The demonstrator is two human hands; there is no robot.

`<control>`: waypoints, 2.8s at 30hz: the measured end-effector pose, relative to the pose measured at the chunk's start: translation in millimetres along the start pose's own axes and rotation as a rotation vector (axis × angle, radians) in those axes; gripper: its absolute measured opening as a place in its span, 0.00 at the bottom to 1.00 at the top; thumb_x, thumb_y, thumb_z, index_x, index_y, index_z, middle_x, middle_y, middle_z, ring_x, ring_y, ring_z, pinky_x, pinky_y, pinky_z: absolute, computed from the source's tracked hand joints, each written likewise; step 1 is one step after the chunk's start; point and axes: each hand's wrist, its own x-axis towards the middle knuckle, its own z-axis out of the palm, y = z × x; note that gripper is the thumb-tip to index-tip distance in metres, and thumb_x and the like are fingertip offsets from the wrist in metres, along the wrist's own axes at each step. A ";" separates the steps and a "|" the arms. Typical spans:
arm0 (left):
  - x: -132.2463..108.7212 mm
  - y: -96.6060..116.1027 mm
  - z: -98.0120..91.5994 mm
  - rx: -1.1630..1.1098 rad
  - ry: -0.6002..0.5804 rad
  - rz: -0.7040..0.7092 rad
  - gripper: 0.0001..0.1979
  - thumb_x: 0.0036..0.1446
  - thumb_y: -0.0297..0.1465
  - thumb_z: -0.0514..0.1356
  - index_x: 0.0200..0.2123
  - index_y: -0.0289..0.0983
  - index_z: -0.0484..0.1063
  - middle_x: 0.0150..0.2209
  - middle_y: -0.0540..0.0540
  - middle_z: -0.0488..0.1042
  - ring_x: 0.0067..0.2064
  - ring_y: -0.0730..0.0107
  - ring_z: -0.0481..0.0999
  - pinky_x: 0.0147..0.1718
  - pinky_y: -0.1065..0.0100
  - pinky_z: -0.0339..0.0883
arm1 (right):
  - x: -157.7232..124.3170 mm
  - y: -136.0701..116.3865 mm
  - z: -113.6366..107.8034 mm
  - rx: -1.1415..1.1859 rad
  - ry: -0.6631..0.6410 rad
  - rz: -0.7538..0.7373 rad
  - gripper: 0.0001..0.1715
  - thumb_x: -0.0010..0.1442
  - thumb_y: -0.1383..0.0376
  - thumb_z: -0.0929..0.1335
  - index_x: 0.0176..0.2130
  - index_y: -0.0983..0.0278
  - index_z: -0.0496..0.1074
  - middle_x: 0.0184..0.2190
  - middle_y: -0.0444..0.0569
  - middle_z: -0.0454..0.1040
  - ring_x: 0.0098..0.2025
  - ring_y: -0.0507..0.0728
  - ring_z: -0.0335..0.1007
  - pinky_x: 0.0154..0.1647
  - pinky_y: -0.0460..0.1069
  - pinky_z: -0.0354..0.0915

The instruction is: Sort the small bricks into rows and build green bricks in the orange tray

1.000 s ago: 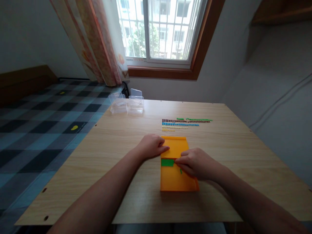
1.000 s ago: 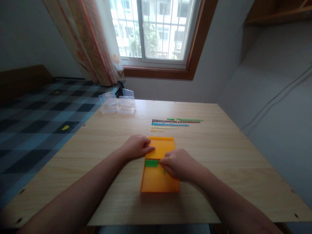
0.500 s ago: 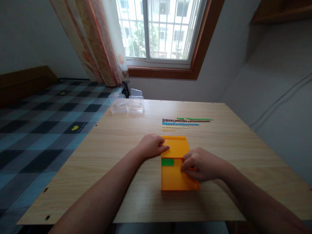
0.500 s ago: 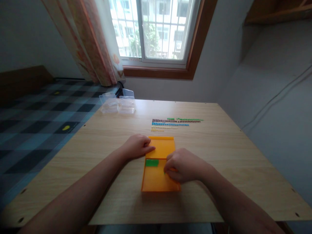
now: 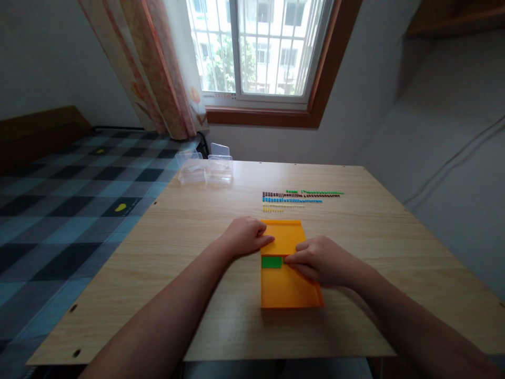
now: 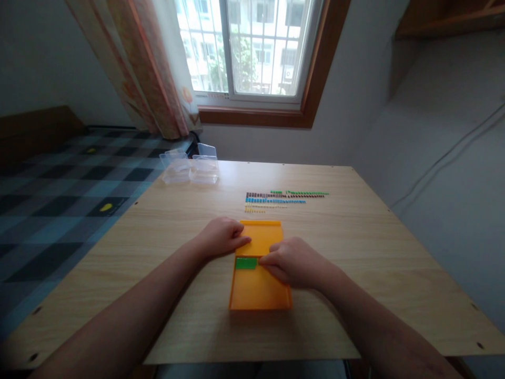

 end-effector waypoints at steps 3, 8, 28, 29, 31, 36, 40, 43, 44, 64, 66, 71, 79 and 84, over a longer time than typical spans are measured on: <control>-0.2 -0.2 -0.1 -0.011 -0.007 -0.003 0.20 0.61 0.47 0.58 0.25 0.38 0.74 0.27 0.46 0.76 0.29 0.65 0.70 0.28 0.66 0.51 | -0.7 0.5 -0.5 0.037 0.011 -0.007 0.15 0.69 0.64 0.64 0.41 0.61 0.81 0.27 0.46 0.75 0.25 0.49 0.62 0.28 0.48 0.50; 0.4 -0.5 -0.2 -0.009 -0.009 0.003 0.20 0.61 0.47 0.58 0.25 0.38 0.74 0.27 0.45 0.76 0.28 0.65 0.70 0.27 0.65 0.51 | 1.7 -1.1 -0.5 0.033 -0.031 -0.005 0.15 0.68 0.67 0.65 0.33 0.62 0.79 0.27 0.45 0.75 0.25 0.49 0.62 0.29 0.48 0.49; 0.1 1.4 -1.6 0.004 -0.017 -0.006 0.20 0.61 0.47 0.58 0.25 0.38 0.74 0.27 0.45 0.77 0.29 0.64 0.70 0.28 0.66 0.51 | 6.3 -7.6 5.3 0.011 -0.009 0.086 0.16 0.67 0.67 0.64 0.29 0.64 0.76 0.27 0.45 0.75 0.25 0.49 0.61 0.29 0.48 0.48; 0.2 1.2 -1.4 0.005 -0.015 -0.005 0.20 0.61 0.47 0.58 0.25 0.39 0.74 0.27 0.45 0.77 0.29 0.64 0.70 0.28 0.66 0.51 | 6.8 -8.1 5.2 0.015 -0.011 0.091 0.16 0.67 0.67 0.64 0.29 0.64 0.76 0.28 0.45 0.75 0.25 0.49 0.61 0.29 0.48 0.48; 0.5 0.6 -0.7 0.002 -0.013 -0.003 0.20 0.61 0.47 0.58 0.25 0.39 0.74 0.27 0.45 0.77 0.29 0.64 0.70 0.28 0.66 0.51 | 7.7 -8.9 5.2 0.024 -0.018 0.104 0.15 0.66 0.68 0.65 0.29 0.64 0.76 0.28 0.45 0.76 0.26 0.49 0.62 0.29 0.47 0.49; 1.1 -0.9 1.2 -0.011 -0.002 -0.005 0.21 0.60 0.47 0.58 0.24 0.39 0.72 0.26 0.46 0.76 0.28 0.65 0.69 0.27 0.66 0.49 | 8.1 -8.5 6.8 0.026 -0.006 0.113 0.14 0.66 0.69 0.65 0.30 0.64 0.76 0.28 0.45 0.76 0.26 0.49 0.63 0.29 0.47 0.49; 1.8 -1.5 1.9 -0.012 0.001 0.004 0.20 0.60 0.47 0.59 0.24 0.38 0.72 0.25 0.46 0.75 0.28 0.65 0.68 0.27 0.66 0.49 | 7.6 -7.9 7.6 0.021 0.004 0.101 0.15 0.66 0.69 0.65 0.29 0.64 0.76 0.28 0.45 0.76 0.25 0.49 0.62 0.29 0.47 0.49; 2.0 -1.7 1.2 -0.019 -0.011 -0.005 0.20 0.60 0.47 0.59 0.24 0.38 0.72 0.26 0.46 0.75 0.28 0.66 0.69 0.27 0.66 0.49 | 7.6 -7.6 7.5 0.019 0.012 0.089 0.15 0.66 0.68 0.65 0.29 0.64 0.76 0.28 0.45 0.76 0.25 0.50 0.63 0.29 0.47 0.49; 1.9 -1.8 0.7 -0.021 -0.014 -0.010 0.20 0.60 0.47 0.59 0.24 0.38 0.72 0.26 0.46 0.75 0.28 0.66 0.69 0.27 0.66 0.50 | 7.5 -7.5 7.5 0.017 0.014 0.086 0.15 0.66 0.68 0.65 0.29 0.64 0.76 0.27 0.45 0.76 0.26 0.50 0.63 0.29 0.47 0.49; 11.8 -20.2 10.7 -0.444 0.181 -0.105 0.25 0.66 0.45 0.47 0.23 0.37 0.69 0.23 0.50 0.70 0.28 0.70 0.67 0.27 0.69 0.50 | 46.7 96.5 -34.8 -0.036 0.425 0.333 0.11 0.65 0.66 0.69 0.41 0.65 0.83 0.38 0.53 0.81 0.44 0.58 0.73 0.49 0.51 0.64; 13.3 -21.7 13.7 -0.471 0.203 -0.118 0.25 0.65 0.45 0.48 0.21 0.37 0.65 0.21 0.51 0.66 0.26 0.71 0.64 0.27 0.68 0.48 | 68.0 115.8 -42.4 -0.006 0.315 0.481 0.12 0.65 0.66 0.68 0.44 0.64 0.83 0.42 0.51 0.82 0.44 0.56 0.75 0.48 0.48 0.64; 14.9 -22.3 18.6 -0.490 0.233 -0.147 0.24 0.63 0.45 0.50 0.19 0.37 0.59 0.18 0.52 0.60 0.23 0.73 0.59 0.26 0.66 0.43 | 118.4 153.6 -47.0 -0.010 0.196 0.626 0.13 0.61 0.66 0.70 0.43 0.63 0.84 0.39 0.50 0.84 0.39 0.55 0.78 0.38 0.45 0.65; 13.1 -24.0 19.9 -0.510 0.231 -0.119 0.26 0.61 0.48 0.53 0.18 0.38 0.55 0.17 0.54 0.55 0.23 0.73 0.55 0.27 0.66 0.41 | 144.1 176.2 -36.0 -0.003 0.062 0.685 0.13 0.57 0.65 0.72 0.42 0.62 0.84 0.36 0.49 0.84 0.34 0.54 0.77 0.32 0.44 0.62; 12.4 -22.8 18.6 -0.518 0.224 -0.128 0.26 0.61 0.48 0.54 0.18 0.38 0.55 0.17 0.54 0.55 0.23 0.74 0.53 0.27 0.65 0.40 | 143.7 178.6 -30.3 0.004 0.008 0.699 0.12 0.57 0.62 0.72 0.39 0.63 0.85 0.29 0.48 0.82 0.28 0.52 0.74 0.27 0.44 0.59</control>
